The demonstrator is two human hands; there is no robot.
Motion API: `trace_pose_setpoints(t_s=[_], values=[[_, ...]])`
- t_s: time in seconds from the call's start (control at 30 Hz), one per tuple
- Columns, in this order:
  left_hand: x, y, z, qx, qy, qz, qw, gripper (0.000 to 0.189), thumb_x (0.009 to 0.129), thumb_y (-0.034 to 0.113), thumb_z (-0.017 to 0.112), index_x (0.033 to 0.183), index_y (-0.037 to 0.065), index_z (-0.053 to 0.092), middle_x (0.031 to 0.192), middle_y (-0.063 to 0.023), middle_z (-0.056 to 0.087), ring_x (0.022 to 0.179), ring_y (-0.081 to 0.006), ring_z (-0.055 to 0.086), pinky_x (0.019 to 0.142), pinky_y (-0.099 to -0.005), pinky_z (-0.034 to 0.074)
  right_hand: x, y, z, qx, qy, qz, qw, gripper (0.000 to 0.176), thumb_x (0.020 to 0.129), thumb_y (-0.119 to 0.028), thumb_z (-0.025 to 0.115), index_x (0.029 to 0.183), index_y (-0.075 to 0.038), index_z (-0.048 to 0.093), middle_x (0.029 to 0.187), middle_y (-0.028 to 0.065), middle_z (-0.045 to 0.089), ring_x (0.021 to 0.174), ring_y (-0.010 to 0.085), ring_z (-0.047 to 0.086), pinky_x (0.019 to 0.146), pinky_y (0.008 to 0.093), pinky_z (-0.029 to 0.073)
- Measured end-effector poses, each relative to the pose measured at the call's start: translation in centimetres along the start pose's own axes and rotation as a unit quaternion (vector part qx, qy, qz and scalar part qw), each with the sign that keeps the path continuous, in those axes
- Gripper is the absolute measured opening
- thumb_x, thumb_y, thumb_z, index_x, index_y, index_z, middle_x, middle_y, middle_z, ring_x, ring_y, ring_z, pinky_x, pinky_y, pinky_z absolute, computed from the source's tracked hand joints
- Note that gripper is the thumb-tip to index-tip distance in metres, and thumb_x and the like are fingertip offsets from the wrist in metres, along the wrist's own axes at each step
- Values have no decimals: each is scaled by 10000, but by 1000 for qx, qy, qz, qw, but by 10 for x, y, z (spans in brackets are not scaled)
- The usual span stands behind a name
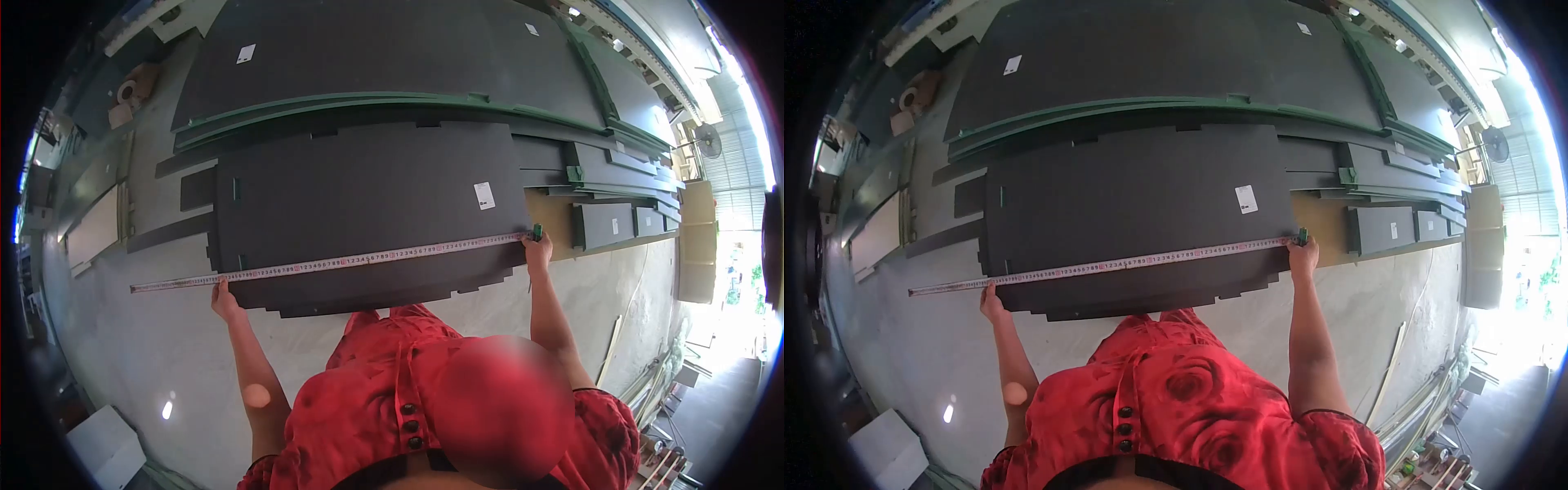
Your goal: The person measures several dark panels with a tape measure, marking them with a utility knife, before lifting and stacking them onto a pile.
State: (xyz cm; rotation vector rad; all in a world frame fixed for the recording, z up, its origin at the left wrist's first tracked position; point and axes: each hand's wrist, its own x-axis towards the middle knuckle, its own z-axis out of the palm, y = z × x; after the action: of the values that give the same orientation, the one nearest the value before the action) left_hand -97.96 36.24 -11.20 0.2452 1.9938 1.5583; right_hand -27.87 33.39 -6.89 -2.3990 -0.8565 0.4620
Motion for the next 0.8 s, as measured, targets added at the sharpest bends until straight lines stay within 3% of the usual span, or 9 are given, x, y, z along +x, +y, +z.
trace_pose_setpoints(t_s=[0.13,0.2,0.4,0.47,0.5,0.57,0.8], values=[[-6,16,3,17,25,-23,999,195,752,123,644,895,-9,619,815,-74,612,686,-159,568,630,-280,480,-2,-6,-4,-39,9,9,999,381,642,-208,706,909,21,560,896,192,556,883,361,521,763,418,400],[-4,22,0,21,-18,-68,997,210,748,114,645,916,-9,618,849,-86,616,726,-172,581,654,-293,491,-2,-5,-4,-38,7,5,999,386,640,-209,706,919,15,561,907,192,552,891,359,519,765,419,400],[4,22,-4,40,-22,-90,995,222,741,108,650,925,-12,617,866,-92,620,744,-187,589,667,-302,494,2,5,-1,58,-17,48,997,349,631,-200,705,872,17,577,851,189,568,852,365,526,754,411,394],[-2,28,-1,36,-18,-91,995,218,742,113,648,921,-9,621,857,-91,620,746,-187,588,665,-299,493,1,3,2,78,41,14,996,277,640,-158,692,836,7,589,706,134,576,676,290,562,641,368,423],[-4,31,0,31,-13,-94,995,213,743,117,647,916,-5,625,848,-90,620,748,-187,586,662,-295,491,2,3,1,79,41,15,996,277,640,-158,692,836,7,589,706,134,576,676,290,562,641,368,423],[-4,38,3,38,-33,-70,996,214,745,127,646,914,-2,628,851,-89,619,758,-180,580,665,-294,484,1,-25,-9,169,-11,62,984,136,693,-74,666,767,-58,553,554,-9,482,424,81,433,375,235,315],[6,47,32,106,-26,26,994,220,735,154,656,897,7,635,843,-54,619,759,-147,547,715,-281,433,49,-63,-1,152,-51,36,986,150,691,-73,659,789,-58,547,556,-3,476,418,81,433,342,239,290]])
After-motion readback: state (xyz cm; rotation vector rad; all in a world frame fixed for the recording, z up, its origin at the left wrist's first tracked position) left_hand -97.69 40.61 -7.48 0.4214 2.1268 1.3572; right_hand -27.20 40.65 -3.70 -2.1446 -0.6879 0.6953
